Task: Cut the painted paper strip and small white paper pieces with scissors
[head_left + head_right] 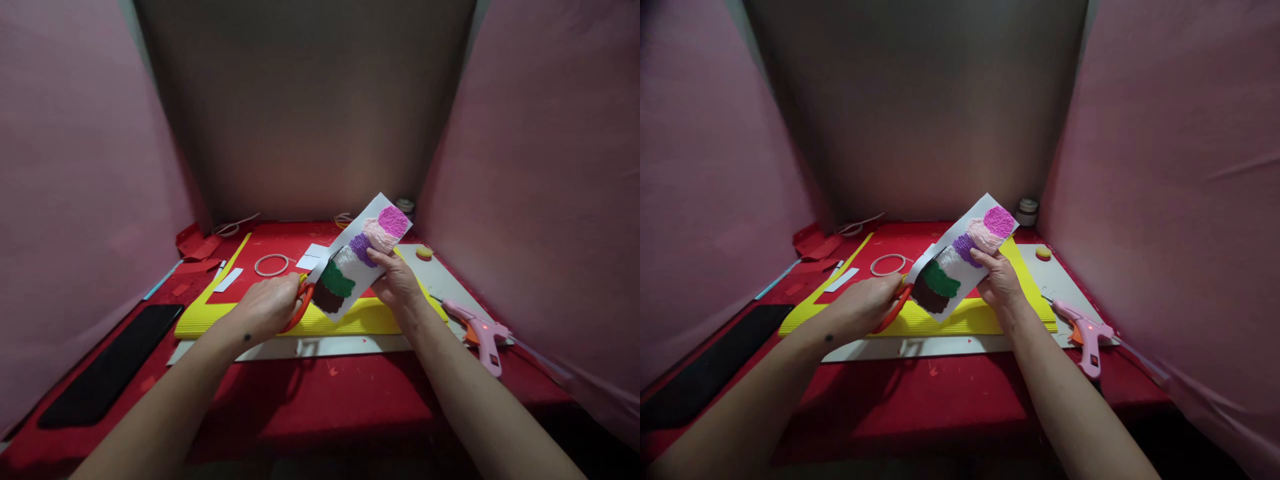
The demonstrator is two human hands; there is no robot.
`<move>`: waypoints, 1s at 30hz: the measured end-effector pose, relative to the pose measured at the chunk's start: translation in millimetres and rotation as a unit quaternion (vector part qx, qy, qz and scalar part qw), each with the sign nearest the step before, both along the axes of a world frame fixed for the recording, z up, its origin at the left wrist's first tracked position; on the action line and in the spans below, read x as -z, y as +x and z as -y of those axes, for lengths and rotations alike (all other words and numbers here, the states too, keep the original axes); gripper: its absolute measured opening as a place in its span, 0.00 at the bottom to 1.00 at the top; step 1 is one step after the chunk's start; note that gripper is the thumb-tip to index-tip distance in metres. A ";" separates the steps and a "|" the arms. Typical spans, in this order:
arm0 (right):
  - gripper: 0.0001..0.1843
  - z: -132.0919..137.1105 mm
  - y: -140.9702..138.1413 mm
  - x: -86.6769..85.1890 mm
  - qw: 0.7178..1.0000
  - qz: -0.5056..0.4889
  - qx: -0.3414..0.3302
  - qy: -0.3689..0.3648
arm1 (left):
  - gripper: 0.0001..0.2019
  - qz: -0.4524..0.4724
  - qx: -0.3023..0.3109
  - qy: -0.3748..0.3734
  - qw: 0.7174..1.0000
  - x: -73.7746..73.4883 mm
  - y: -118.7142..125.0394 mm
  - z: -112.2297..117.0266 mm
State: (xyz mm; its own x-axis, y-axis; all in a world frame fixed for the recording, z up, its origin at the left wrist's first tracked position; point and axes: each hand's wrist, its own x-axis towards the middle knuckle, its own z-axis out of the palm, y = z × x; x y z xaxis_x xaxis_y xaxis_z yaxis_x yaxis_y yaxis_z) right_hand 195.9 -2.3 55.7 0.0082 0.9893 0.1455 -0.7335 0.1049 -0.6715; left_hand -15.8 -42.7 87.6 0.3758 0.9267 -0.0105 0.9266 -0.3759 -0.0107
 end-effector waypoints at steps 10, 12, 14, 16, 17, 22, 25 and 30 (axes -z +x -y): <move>0.17 0.8 -1.0 -1.1 0.999 0.006 0.035 0.033 | 0.20 -0.054 -0.022 0.019 0.998 -15.3 8.8 6.7; 0.16 2.5 -1.8 -3.2 0.998 0.004 0.043 0.037 | 0.21 -0.055 -0.022 0.021 0.998 -19.2 9.7 9.0; 0.16 3.9 -2.0 -4.1 0.998 0.006 0.045 0.039 | 0.20 -0.051 -0.022 0.014 0.998 -22.1 10.2 10.1; 0.17 4.6 -1.3 -3.5 0.998 0.006 0.043 0.037 | 0.19 -0.049 -0.020 0.007 0.999 -23.2 10.1 10.0; 0.17 4.7 -0.7 -2.8 0.999 0.004 0.041 0.035 | 0.18 -0.051 -0.020 0.007 0.999 -23.2 9.8 9.7; 0.16 5.7 1.7 0.9 0.999 0.000 0.029 0.014 | 0.17 -0.034 -0.009 -0.004 0.999 -20.6 7.4 8.3; 0.15 6.6 0.3 2.9 1.000 0.011 0.015 0.006 | 0.18 -0.020 -0.001 -0.022 1.000 -19.3 7.4 7.7; 0.16 7.1 -3.8 6.9 0.999 0.036 -0.019 0.020 | 0.15 -0.017 -0.033 -0.039 0.999 -19.2 12.4 6.8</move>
State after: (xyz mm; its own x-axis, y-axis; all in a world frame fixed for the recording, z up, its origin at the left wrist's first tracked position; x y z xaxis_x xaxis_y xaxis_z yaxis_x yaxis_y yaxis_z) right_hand 192.1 -9.4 48.8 -0.0420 0.9819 0.1847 -0.6879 0.1057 -0.7181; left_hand -3.5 -49.5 106.9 0.3115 0.9454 -0.0954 0.9492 -0.3142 -0.0149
